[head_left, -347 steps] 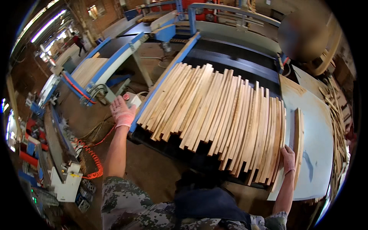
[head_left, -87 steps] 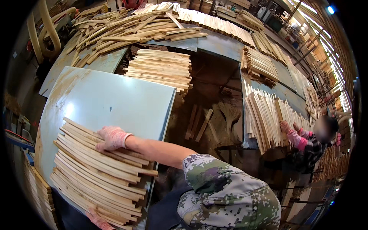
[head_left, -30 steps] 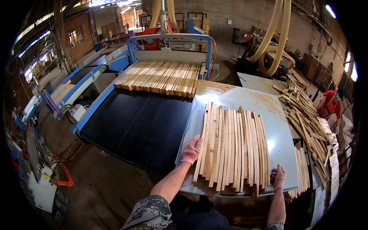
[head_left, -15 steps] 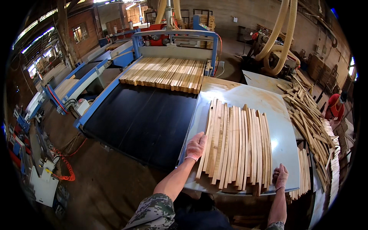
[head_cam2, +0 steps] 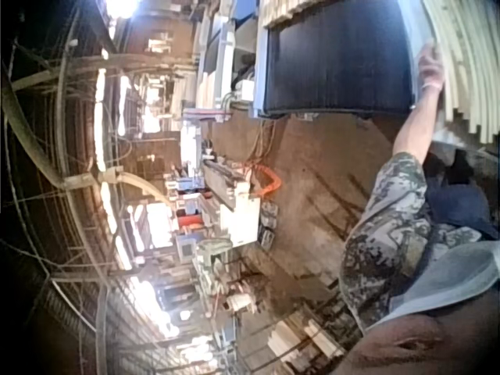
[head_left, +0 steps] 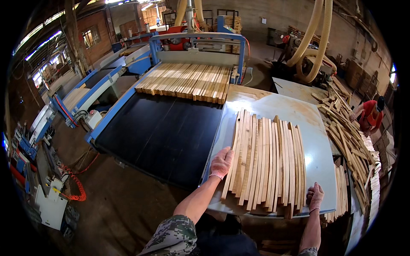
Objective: The person repeatedly picks up bundles of thin wooden slats from a metal table and places them onto a moving conveyor belt. The person wears pink gloves and a camouflage shirt while performing this repetitive stacking task in a workshop environment.
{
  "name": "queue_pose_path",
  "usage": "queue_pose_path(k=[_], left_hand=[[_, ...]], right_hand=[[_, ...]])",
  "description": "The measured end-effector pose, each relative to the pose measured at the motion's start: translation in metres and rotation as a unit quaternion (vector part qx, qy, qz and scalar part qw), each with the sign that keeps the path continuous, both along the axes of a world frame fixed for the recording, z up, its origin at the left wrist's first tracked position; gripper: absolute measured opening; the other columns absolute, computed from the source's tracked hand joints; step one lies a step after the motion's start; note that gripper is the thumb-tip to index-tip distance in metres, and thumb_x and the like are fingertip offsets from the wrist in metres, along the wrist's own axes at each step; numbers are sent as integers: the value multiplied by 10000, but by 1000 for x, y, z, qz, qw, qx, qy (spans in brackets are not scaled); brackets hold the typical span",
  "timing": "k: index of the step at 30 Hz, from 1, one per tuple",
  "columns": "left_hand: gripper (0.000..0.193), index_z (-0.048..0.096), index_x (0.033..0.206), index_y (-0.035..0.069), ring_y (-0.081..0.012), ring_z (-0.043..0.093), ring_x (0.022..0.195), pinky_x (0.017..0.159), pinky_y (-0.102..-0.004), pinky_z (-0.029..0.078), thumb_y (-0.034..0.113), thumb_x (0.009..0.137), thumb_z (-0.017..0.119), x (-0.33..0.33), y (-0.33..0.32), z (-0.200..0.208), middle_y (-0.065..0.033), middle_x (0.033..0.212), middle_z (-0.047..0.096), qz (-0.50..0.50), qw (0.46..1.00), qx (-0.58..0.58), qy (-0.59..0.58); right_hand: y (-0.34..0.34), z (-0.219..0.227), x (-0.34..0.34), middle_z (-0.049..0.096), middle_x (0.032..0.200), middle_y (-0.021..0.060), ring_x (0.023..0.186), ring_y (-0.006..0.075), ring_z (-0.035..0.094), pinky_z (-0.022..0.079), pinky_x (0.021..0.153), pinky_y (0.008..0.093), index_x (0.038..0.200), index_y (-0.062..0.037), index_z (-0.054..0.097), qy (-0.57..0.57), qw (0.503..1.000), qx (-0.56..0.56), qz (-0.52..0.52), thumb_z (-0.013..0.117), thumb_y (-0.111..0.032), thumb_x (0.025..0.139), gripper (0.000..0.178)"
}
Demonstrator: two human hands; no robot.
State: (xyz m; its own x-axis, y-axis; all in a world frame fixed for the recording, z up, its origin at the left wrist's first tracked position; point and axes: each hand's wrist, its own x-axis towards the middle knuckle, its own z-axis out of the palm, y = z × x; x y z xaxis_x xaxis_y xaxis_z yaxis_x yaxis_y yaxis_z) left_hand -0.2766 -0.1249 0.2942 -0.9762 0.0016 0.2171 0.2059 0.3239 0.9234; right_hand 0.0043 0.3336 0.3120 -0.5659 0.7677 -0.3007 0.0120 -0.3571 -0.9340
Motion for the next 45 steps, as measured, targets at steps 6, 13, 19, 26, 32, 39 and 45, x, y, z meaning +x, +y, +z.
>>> queue_pose_path(k=[6, 13, 19, 26, 32, 39, 45], left_hand=[[509, 692, 1353, -23, -312, 739, 1174, 1027, -381, 560, 398, 1067, 658, 2, 1, 4, -223, 1260, 760, -12, 1000, 27, 7], [495, 688, 1354, -31, -301, 747, 1154, 1013, -374, 565, 374, 1071, 661, 2, 1, 5, -221, 1250, 764, -17, 999, 32, -6], [502, 688, 1356, -27, -304, 747, 1152, 1011, -383, 568, 386, 1075, 646, 3, 1, 6, -223, 1252, 762, -14, 1000, 11, 13], [491, 696, 1343, -24, -295, 756, 1117, 983, -376, 576, 383, 1072, 650, 4, 1, 10, -215, 1216, 772, -3, 999, -1, 38], [489, 697, 1342, -24, -286, 759, 1104, 969, -370, 576, 379, 1070, 656, 6, 2, 11, -212, 1196, 779, -4, 1000, 19, 18], [493, 708, 1335, -9, -330, 728, 1186, 1024, -394, 555, 402, 1071, 641, 1, 2, 3, -216, 1255, 762, -6, 1000, 7, 9], [502, 707, 1337, -7, -339, 723, 1197, 1029, -402, 554, 415, 1076, 630, 3, 1, 7, -220, 1264, 757, -8, 1000, 1, 18]], right_hand=[[4, -4, 0, 514, 692, -46, 457, 33, 385, 275, 370, 209, 1003, -161, 643, 20, 1000, -2, 3, 660, -253, 1079, 121], [5, -5, 1, 531, 701, -37, 462, 32, 397, 296, 374, 203, 1045, -128, 678, 15, 1000, 7, -7, 668, -228, 1069, 102], [10, -9, 3, 542, 710, -37, 470, 40, 411, 301, 379, 208, 1142, -116, 695, 18, 1000, -1, -1, 665, -233, 1071, 140], [5, -3, 2, 532, 703, -49, 466, 46, 408, 300, 379, 225, 1132, -139, 691, -3, 1000, 16, 6, 648, -255, 1083, 134], [1, 2, -1, 512, 683, -46, 446, 42, 382, 264, 358, 221, 964, -163, 618, -13, 1000, 20, -13, 653, -272, 1083, 165], [12, -11, 1, 497, 678, -52, 441, 37, 368, 254, 355, 221, 945, -169, 604, 12, 1000, 17, 6, 658, -275, 1080, 179], [10, -8, 1, 487, 679, -53, 448, 33, 366, 256, 361, 216, 953, -163, 609, 23, 1000, 8, -2, 653, -263, 1084, 170]])
